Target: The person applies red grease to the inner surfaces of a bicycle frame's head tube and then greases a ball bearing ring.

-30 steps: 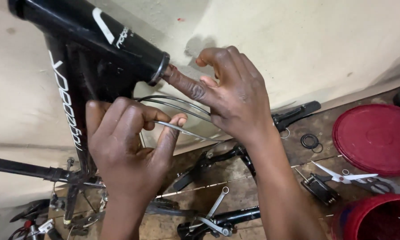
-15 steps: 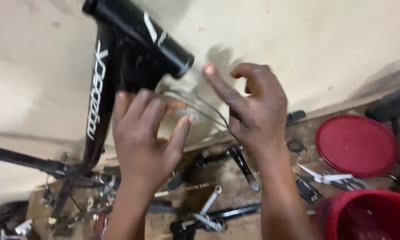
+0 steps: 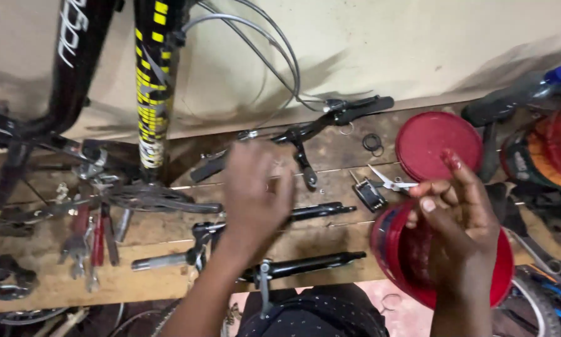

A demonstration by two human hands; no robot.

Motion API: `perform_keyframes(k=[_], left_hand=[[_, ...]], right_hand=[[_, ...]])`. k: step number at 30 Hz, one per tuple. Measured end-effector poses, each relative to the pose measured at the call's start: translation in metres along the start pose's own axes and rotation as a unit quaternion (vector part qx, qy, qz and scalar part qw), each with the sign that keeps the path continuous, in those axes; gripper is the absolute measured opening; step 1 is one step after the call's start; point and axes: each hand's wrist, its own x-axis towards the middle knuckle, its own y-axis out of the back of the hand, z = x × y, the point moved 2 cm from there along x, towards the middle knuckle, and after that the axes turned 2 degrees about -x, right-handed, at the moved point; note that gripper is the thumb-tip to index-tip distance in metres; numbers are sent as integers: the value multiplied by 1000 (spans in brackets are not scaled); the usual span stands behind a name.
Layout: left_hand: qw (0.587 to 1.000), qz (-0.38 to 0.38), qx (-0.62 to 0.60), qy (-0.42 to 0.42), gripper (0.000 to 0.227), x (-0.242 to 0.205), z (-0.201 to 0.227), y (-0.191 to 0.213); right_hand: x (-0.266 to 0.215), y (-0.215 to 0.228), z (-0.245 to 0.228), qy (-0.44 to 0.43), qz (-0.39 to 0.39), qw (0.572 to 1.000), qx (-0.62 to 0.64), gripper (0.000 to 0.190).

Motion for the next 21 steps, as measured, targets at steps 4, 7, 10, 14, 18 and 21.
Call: perform_keyframes(k=[4,7,10,14,18,21], left_hand=[[981,-145,-97,82,15,-36,9,-70],[975,-190,-64,98,29,-45,9,-132],[969,-212,-23,125,22,-47,-4,-197],[938,-265,135,176,55,-52,-44,-269],[937,-251,192,146,56,-66,-73,-298],[950,-208,196,122,53,-63,-71,-296]], right_hand=[[2,35,17,-30,-22,999,-3,61],[5,41,18,-51,-62,997,13,66],[6,42,17,-90,-70,993,9,60],[13,39,21,-95,-128,986,44,69],[18,39,17,-115,-145,983,14,74],[27,46,17,-94,-152,984,-3,69]])
